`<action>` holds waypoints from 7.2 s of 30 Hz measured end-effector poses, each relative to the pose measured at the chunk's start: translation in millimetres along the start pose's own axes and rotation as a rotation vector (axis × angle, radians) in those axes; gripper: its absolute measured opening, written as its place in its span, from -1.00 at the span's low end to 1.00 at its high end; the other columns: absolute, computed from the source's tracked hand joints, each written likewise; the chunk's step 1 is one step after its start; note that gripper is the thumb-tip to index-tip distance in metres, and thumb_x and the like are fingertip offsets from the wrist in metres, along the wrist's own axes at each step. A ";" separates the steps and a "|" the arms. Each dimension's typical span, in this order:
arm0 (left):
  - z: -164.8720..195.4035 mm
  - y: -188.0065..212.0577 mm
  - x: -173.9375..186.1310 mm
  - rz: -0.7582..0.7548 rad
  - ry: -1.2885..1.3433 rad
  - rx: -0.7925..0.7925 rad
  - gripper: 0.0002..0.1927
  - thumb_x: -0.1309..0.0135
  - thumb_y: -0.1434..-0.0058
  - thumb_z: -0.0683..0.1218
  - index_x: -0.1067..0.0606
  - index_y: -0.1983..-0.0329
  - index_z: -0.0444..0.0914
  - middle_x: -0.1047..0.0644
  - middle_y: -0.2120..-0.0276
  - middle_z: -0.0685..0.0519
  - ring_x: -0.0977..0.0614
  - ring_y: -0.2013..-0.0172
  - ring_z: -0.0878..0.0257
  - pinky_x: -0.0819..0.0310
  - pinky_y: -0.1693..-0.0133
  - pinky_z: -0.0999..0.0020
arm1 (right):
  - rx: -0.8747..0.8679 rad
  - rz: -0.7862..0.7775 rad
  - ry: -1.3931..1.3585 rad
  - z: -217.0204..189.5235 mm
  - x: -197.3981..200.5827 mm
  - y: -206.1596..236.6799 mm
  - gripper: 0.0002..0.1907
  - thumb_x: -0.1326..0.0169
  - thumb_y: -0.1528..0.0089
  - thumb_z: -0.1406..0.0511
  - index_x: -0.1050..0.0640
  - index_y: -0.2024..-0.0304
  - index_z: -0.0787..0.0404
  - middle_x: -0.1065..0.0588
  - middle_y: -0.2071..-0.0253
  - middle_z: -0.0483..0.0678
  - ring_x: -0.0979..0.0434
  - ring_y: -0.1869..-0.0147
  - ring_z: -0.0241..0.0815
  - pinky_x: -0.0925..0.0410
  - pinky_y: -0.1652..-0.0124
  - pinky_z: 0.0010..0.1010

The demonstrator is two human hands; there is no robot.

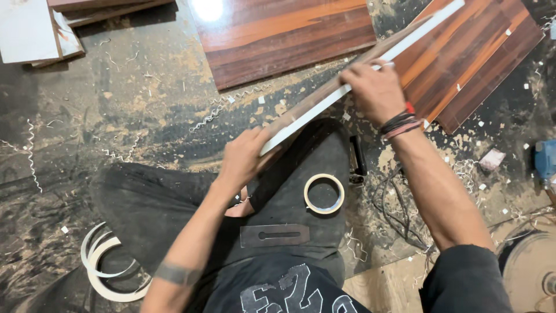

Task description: The person sits on the workshop floor and applies white edge banding tape to the edge of a wooden board. They align the banding along the board edge, then run a heated iron along the strip to melt and press it onto the board, working along the edge and repositioning the board between passes.

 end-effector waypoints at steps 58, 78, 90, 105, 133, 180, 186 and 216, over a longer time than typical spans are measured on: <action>-304.6 -18.0 33.9 0.115 -0.074 0.883 -0.28 -0.12 -0.33 0.02 -0.19 -0.40 -0.48 -0.34 -0.29 -0.39 -0.33 -0.29 -0.28 -0.17 -0.27 -0.02 | 0.109 -0.492 -0.208 -202.8 -203.8 -237.7 0.11 0.03 -0.18 -0.34 -0.02 -0.51 0.18 0.10 -0.56 0.19 0.22 -0.60 0.40 0.16 -0.47 0.08; -333.2 67.7 126.8 0.625 -0.142 1.426 -0.29 -0.29 -0.05 0.12 -0.39 -0.19 -0.33 -0.36 -0.18 -0.25 -0.30 -0.26 -0.21 -0.06 -0.31 -0.06 | -1.127 -0.018 -0.790 -38.2 -189.4 -143.3 -0.28 -0.44 -0.01 0.14 -0.47 0.00 0.53 -0.55 0.14 0.32 -0.57 0.13 0.20 -0.35 0.12 -0.01; -304.8 89.1 111.2 0.761 0.682 1.305 -0.56 -0.21 -0.11 -0.05 -0.57 -0.01 -0.40 -0.59 0.11 -0.15 -0.64 0.15 0.09 -0.51 0.09 0.18 | -0.832 -0.345 -1.077 -38.7 -161.0 -131.3 -0.45 -0.35 -0.10 0.21 -0.44 -0.02 0.32 -0.52 0.18 0.08 -0.53 0.13 0.01 -0.40 0.26 -0.13; -296.6 48.3 116.3 0.571 0.253 1.234 -0.63 -0.24 -0.18 0.07 -0.50 0.26 -0.35 -0.59 0.33 -0.05 -0.58 0.29 0.18 -0.45 0.16 0.25 | -0.854 -0.196 -0.958 19.8 -183.4 -109.6 -0.38 -0.41 -0.16 0.10 -0.57 -0.03 0.48 -0.59 0.09 0.07 -0.60 0.00 -0.10 -0.41 0.03 -0.30; -275.1 115.1 182.3 -0.150 -0.026 1.001 -0.33 -0.16 -0.21 0.33 -0.60 -0.06 -0.32 -0.63 0.03 -0.29 -0.65 -0.01 -0.13 -0.49 -0.08 0.01 | -0.692 -0.497 -0.952 -18.3 -149.9 -26.7 -0.45 -0.01 -0.46 0.05 -0.62 0.02 0.50 -0.56 0.16 0.08 -0.47 0.16 -0.18 -0.37 0.14 -0.31; -224.2 253.5 200.5 0.729 0.571 0.479 -0.40 -0.14 -0.33 0.26 -0.50 -0.09 -0.34 -0.57 0.09 0.09 -0.55 0.06 0.30 -0.45 0.00 0.35 | -0.653 0.301 -1.513 -4.3 -87.2 112.7 -0.43 0.01 -0.35 0.50 -0.30 -0.42 0.16 -0.44 -0.04 -0.12 -0.34 0.13 -0.40 -0.22 0.21 -0.58; -207.7 235.2 192.1 0.721 0.531 0.508 -0.57 -0.11 -0.42 -0.08 -0.37 -0.27 -0.37 -0.53 -0.06 -0.01 -0.53 -0.09 0.23 -0.38 -0.16 0.33 | -0.682 0.249 -1.229 -13.2 -71.3 88.7 -0.40 -0.03 -0.38 0.43 -0.20 -0.46 0.27 -0.43 -0.22 -0.04 -0.43 -0.25 -0.22 -0.29 -0.21 -0.41; -161.9 117.2 238.6 0.225 -0.717 0.342 -0.55 -0.27 -0.36 0.20 -0.56 -0.02 -0.24 -0.56 0.15 -0.08 -0.56 0.07 -0.02 -0.41 0.08 0.06 | -1.003 -0.383 -1.344 27.0 -139.5 31.6 -0.09 0.43 -0.36 -0.34 -0.57 -0.12 0.21 -0.60 0.10 -0.12 -0.47 0.24 -0.32 -0.27 0.28 -0.46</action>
Point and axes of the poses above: each hand's wrist, its own y-axis away from the middle knuckle, its own x-axis out of the back of the hand, z = x × y, the point moved 8 cm from there along -y, towards the middle knuckle
